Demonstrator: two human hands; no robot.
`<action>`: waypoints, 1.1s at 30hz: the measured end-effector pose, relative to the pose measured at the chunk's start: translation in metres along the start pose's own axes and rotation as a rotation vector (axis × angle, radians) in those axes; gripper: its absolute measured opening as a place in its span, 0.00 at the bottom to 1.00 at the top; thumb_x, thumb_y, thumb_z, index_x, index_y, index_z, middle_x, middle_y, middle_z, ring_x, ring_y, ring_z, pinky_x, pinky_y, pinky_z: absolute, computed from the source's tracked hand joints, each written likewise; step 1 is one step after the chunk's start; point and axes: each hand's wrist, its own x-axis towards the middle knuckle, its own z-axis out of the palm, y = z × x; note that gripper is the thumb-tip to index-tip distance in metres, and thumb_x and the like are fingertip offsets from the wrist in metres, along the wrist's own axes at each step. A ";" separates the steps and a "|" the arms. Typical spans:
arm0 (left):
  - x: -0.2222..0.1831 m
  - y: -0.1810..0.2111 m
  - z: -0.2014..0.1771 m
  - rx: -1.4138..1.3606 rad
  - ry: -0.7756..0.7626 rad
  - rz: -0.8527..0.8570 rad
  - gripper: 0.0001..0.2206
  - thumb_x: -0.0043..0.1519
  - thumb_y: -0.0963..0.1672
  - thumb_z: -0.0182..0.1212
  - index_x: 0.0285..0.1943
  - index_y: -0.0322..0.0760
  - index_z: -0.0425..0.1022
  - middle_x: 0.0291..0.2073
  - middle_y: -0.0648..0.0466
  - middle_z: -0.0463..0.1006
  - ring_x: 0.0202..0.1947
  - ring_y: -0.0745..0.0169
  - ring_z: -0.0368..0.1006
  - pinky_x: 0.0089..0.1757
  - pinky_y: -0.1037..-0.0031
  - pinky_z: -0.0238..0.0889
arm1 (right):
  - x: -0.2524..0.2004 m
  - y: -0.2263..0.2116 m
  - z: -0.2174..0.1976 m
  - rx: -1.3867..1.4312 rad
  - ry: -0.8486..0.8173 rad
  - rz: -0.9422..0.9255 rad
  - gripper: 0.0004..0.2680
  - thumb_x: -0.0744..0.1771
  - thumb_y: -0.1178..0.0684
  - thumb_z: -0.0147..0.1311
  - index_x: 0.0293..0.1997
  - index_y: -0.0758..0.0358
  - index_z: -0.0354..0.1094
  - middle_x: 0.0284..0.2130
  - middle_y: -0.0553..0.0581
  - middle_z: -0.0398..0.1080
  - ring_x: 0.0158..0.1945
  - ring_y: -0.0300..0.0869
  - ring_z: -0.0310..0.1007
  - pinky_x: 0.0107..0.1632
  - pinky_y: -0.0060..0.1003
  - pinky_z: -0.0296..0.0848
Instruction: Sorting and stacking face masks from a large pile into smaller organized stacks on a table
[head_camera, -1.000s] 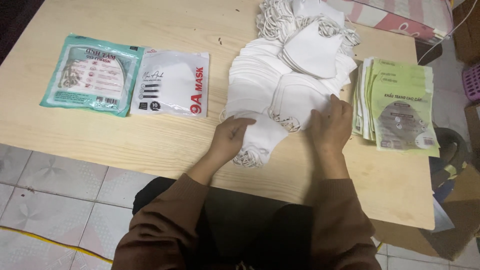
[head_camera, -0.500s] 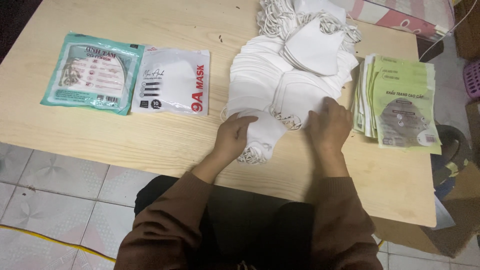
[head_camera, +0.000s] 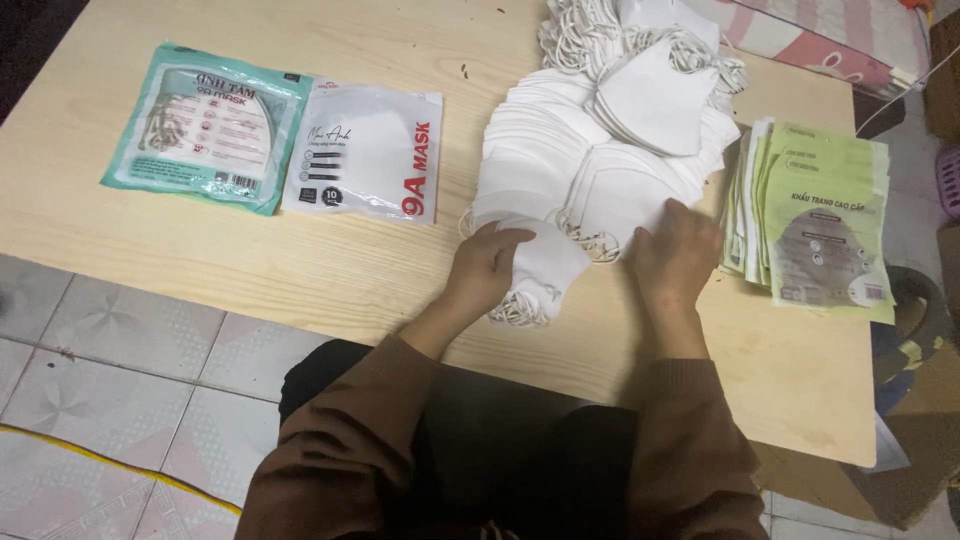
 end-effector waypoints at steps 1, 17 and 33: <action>0.001 -0.001 0.000 -0.001 0.001 0.000 0.15 0.70 0.40 0.44 0.57 0.34 0.79 0.48 0.40 0.81 0.55 0.40 0.74 0.59 0.53 0.63 | 0.003 -0.016 -0.018 0.000 -0.001 -0.002 0.21 0.60 0.57 0.73 0.59 0.61 0.72 0.47 0.62 0.70 0.54 0.56 0.66 0.57 0.51 0.63; 0.000 0.003 -0.003 0.025 -0.050 -0.014 0.16 0.70 0.40 0.43 0.58 0.34 0.78 0.49 0.37 0.79 0.57 0.36 0.72 0.59 0.51 0.62 | 0.008 -0.047 -0.050 0.131 -0.143 0.071 0.28 0.62 0.62 0.69 0.71 0.68 0.58 0.61 0.73 0.61 0.66 0.66 0.54 0.65 0.63 0.51; 0.000 -0.011 0.005 0.024 0.024 -0.007 0.15 0.68 0.40 0.48 0.55 0.39 0.81 0.47 0.39 0.80 0.56 0.36 0.73 0.58 0.54 0.65 | 0.009 -0.038 -0.043 0.036 -0.200 0.070 0.29 0.62 0.60 0.70 0.71 0.66 0.59 0.54 0.70 0.65 0.61 0.61 0.59 0.63 0.56 0.51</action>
